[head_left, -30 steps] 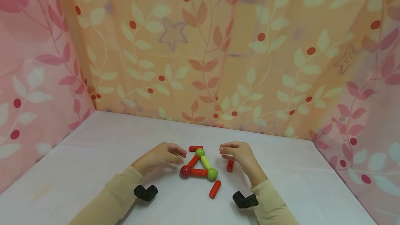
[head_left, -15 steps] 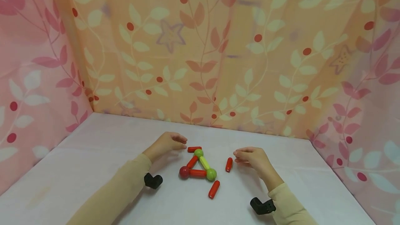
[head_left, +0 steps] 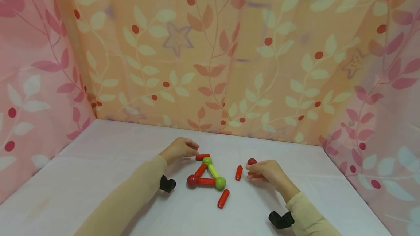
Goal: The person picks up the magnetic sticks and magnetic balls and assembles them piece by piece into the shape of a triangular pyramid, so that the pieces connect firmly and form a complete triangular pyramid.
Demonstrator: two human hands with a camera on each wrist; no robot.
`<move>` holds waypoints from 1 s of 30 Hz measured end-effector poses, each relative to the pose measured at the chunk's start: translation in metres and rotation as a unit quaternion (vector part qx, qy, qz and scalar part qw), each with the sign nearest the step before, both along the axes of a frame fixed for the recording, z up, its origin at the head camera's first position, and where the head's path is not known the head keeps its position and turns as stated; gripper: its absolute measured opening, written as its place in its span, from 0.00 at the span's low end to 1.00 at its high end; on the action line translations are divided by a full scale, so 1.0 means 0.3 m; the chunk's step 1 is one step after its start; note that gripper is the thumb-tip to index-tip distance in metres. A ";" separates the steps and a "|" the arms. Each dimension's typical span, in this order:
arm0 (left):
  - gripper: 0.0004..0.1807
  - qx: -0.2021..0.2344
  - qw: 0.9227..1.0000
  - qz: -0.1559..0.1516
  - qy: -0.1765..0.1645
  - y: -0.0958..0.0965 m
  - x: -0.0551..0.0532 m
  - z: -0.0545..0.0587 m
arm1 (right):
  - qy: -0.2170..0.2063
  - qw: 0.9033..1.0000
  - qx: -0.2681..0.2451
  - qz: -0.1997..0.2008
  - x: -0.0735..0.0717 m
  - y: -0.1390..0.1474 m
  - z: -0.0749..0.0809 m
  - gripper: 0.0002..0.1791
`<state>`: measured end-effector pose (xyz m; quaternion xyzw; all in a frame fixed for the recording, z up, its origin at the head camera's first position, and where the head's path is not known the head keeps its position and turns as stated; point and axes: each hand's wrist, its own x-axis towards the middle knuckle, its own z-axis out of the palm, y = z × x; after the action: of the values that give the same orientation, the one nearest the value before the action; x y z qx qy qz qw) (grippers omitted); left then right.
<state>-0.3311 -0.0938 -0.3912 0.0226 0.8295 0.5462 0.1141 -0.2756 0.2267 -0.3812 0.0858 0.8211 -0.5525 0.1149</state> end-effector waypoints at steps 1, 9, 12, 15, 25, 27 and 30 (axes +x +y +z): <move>0.17 0.000 1.000 0.004 -0.009 0.002 -0.001 0.001 | -0.005 1.000 0.000 -0.003 0.000 0.000 -0.004 0.18; 0.16 -0.006 1.000 0.000 -0.027 0.016 -0.015 -0.003 | -0.028 0.999 -0.019 0.018 -0.001 -0.006 -0.023 0.19; 0.15 -0.002 0.999 -0.002 -0.033 0.024 -0.023 -0.012 | -0.038 0.999 -0.031 0.020 0.000 -0.014 -0.026 0.19; 0.14 -0.010 0.999 -0.007 -0.033 0.034 -0.028 -0.021 | -0.046 0.998 -0.031 0.012 0.001 -0.029 -0.030 0.19; 0.12 -0.057 0.998 -0.011 -0.019 0.051 -0.010 -0.001 | -0.049 0.998 0.028 -0.031 -0.034 -0.096 -0.048 0.15; 0.10 -0.064 0.998 -0.008 -0.014 0.054 -0.006 0.001 | -0.043 0.998 0.042 -0.030 -0.040 -0.106 -0.046 0.13; 0.08 -0.077 0.997 -0.012 -0.012 0.052 -0.004 0.002 | -0.032 0.997 0.062 -0.023 -0.044 -0.122 -0.039 0.13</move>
<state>-0.3323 -0.0780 -0.3907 0.0170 0.8675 0.4794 0.1318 -0.2887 0.1899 -0.3930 0.1293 0.8476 -0.4998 0.1225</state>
